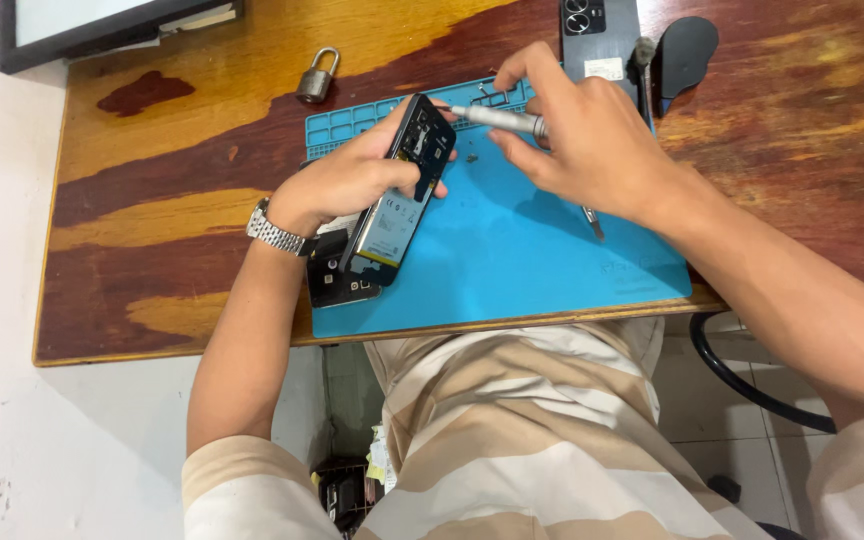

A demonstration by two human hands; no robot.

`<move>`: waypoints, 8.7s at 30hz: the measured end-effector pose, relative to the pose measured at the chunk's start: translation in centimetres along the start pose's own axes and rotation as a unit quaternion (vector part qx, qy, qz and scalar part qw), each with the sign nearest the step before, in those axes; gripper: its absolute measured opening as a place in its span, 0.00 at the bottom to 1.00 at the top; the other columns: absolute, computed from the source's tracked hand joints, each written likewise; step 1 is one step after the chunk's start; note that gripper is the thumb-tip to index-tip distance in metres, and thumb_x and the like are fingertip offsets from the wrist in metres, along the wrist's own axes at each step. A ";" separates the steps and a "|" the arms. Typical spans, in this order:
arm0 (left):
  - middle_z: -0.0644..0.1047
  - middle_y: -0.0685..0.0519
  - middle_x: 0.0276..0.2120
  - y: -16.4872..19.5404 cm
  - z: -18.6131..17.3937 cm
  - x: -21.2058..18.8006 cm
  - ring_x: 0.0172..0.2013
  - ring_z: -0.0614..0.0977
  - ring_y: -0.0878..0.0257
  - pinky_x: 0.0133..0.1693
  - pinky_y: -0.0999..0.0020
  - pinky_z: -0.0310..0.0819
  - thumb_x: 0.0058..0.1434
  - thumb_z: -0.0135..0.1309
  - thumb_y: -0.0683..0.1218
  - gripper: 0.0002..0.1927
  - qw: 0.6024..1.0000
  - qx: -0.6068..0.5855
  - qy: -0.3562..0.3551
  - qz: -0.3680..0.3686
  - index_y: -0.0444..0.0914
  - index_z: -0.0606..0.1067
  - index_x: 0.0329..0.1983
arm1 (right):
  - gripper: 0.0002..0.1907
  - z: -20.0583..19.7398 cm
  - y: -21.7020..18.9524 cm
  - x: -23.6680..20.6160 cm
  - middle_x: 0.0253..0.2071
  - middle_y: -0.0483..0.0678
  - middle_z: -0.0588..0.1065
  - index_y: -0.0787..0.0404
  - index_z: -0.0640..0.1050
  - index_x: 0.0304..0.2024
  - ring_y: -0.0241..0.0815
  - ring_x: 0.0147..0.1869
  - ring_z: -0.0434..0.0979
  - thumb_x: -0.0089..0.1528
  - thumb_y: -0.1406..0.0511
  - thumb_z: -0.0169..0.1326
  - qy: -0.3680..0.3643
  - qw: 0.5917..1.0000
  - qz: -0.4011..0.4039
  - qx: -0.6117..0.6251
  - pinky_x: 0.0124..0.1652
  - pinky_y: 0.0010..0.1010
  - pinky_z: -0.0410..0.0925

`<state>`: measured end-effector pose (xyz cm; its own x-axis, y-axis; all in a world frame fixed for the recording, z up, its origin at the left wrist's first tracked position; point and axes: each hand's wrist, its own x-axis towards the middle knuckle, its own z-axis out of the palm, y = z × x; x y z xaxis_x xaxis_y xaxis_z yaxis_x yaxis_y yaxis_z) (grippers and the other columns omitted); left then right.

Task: The person uses a screwdriver to remove screws from a disassembled smartphone held in the left hand. Screws are placed on a blue mat. A metal spudger is used to pry and adjust internal components. The phone remains open throughout the clip.

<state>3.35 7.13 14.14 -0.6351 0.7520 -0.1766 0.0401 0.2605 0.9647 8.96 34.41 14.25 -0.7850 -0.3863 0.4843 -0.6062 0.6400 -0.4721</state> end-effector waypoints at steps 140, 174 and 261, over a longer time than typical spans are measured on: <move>0.71 0.48 0.37 -0.1 1.8 0.0 0.35 0.73 0.63 0.38 0.68 0.71 0.57 0.51 0.45 0.35 0.982 0.177 0.059 -0.005 0.35 0.58 0.68 | 0.17 3.3 -0.1 0.8 0.33 0.45 0.74 0.61 0.73 0.57 0.30 0.35 0.71 0.66 0.74 0.56 -0.047 0.961 0.046 0.270 0.35 0.25 0.65; 0.68 0.31 0.50 2.8 5.5 -0.6 0.41 0.77 0.35 0.41 0.46 0.72 0.59 0.51 0.47 0.34 0.921 0.348 0.172 0.011 0.33 0.56 0.67 | 0.05 5.8 0.3 1.2 0.29 0.36 0.73 0.61 0.80 0.37 0.24 0.28 0.66 0.67 0.67 0.58 0.029 0.800 0.272 0.535 0.27 0.21 0.61; 0.75 0.49 0.50 0.3 -1.3 -1.1 0.42 0.86 0.59 0.43 0.69 0.78 0.53 0.42 0.33 0.32 0.994 -0.091 0.037 0.054 0.40 0.64 0.64 | 0.14 4.6 1.5 2.0 0.26 0.55 0.79 0.64 0.79 0.37 0.51 0.28 0.80 0.56 0.63 0.67 -0.094 0.995 0.018 0.014 0.32 0.39 0.71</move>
<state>3.07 5.54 14.85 -0.6903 0.7209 -0.0614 -0.0246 0.0614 0.9978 5.86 31.56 11.11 -0.8145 -0.4831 0.3213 -0.5787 0.6374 -0.5088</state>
